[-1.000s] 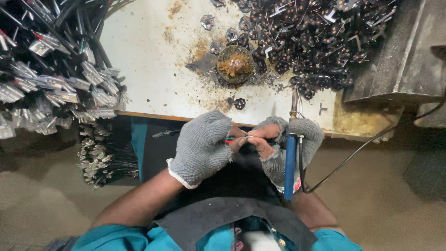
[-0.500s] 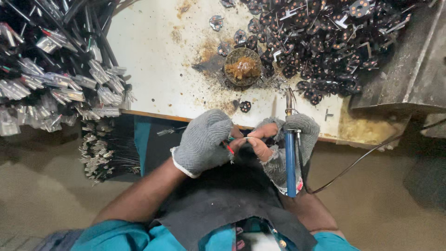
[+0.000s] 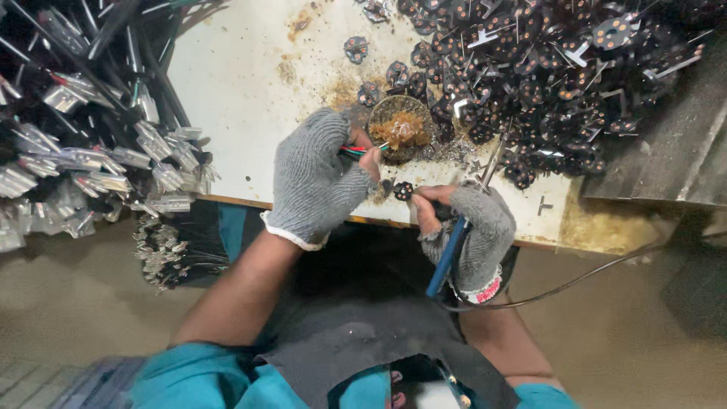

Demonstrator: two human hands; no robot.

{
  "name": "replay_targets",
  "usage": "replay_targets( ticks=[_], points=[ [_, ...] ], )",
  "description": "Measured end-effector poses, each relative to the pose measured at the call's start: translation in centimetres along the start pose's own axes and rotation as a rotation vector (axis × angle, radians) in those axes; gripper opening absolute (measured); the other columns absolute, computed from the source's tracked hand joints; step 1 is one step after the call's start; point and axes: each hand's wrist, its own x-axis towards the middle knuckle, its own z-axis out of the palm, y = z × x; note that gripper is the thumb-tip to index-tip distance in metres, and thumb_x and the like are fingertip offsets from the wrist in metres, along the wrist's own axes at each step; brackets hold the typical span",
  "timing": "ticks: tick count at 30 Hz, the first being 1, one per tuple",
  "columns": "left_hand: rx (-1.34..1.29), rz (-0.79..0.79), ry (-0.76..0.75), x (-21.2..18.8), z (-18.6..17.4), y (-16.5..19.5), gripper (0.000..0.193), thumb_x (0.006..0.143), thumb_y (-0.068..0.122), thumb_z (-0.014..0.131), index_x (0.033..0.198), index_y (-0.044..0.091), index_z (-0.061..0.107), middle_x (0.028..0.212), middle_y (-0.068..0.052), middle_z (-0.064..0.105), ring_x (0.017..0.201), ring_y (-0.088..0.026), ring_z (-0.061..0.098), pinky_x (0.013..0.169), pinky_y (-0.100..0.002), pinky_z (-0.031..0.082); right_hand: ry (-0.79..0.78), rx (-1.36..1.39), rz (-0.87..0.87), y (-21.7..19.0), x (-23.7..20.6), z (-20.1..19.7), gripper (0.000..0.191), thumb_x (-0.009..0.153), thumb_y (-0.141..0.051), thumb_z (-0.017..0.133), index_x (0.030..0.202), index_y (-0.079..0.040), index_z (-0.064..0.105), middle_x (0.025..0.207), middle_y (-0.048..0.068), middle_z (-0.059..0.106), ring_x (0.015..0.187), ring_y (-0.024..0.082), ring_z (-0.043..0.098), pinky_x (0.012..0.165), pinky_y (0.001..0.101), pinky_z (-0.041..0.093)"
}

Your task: The person solders wire ends onto small connector terminals at a workbench. They hold a wire and terminal in one hand, apply flux, and use a soldering iron to solder the joint, then place the finished connector aside and pick up the next wire and terminal, repeating the process.

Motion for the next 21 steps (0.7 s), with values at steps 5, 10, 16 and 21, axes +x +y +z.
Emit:
replay_targets(
  ticks=[5, 10, 16, 21],
  points=[
    [0.016, 0.002, -0.019, -0.1, 0.4, -0.2, 0.016, 0.088, 0.017, 0.081, 0.088, 0.009, 0.067, 0.081, -0.009, 0.063, 0.077, -0.028, 0.065, 0.072, -0.039, 0.052, -0.067, -0.159, -0.047, -0.2, 0.4, -0.2, 0.020, 0.080, -0.007, 0.086, 0.097, -0.011, 0.078, 0.083, 0.008, 0.074, 0.069, 0.028, 0.064, 0.068, 0.0381, 0.049],
    [-0.011, 0.032, 0.028, -0.3, 0.1, -0.1, 0.016, 0.088, 0.016, 0.079, 0.088, 0.009, 0.065, 0.082, -0.009, 0.063, 0.076, -0.027, 0.066, 0.071, -0.038, 0.053, -0.104, -0.111, -0.082, -0.5, 0.6, -0.5, 0.030, 0.077, -0.009, 0.083, 0.106, -0.011, 0.079, 0.082, 0.006, 0.073, 0.071, 0.029, 0.065, 0.071, 0.0399, 0.050],
    [-0.058, 0.034, -0.138, -1.9, -1.1, 0.9, 0.013, 0.083, 0.016, 0.079, 0.083, 0.010, 0.067, 0.077, -0.008, 0.060, 0.070, -0.027, 0.063, 0.063, -0.038, 0.050, -0.090, -0.109, -0.147, -0.1, 0.6, -0.3, 0.029, 0.077, -0.015, 0.087, 0.103, -0.013, 0.076, 0.087, 0.009, 0.072, 0.078, 0.033, 0.065, 0.073, 0.0424, 0.050],
    [0.238, 0.178, -0.205, -2.6, -0.4, 1.2, 0.023, 0.072, 0.023, 0.081, 0.084, 0.011, 0.065, 0.079, -0.009, 0.060, 0.074, -0.032, 0.064, 0.062, -0.044, 0.048, -0.091, 0.046, -0.080, 0.5, -0.4, -0.5, 0.027, 0.083, -0.023, 0.083, 0.106, -0.010, 0.076, 0.089, 0.008, 0.073, 0.077, 0.028, 0.066, 0.073, 0.0391, 0.051]
  ],
)
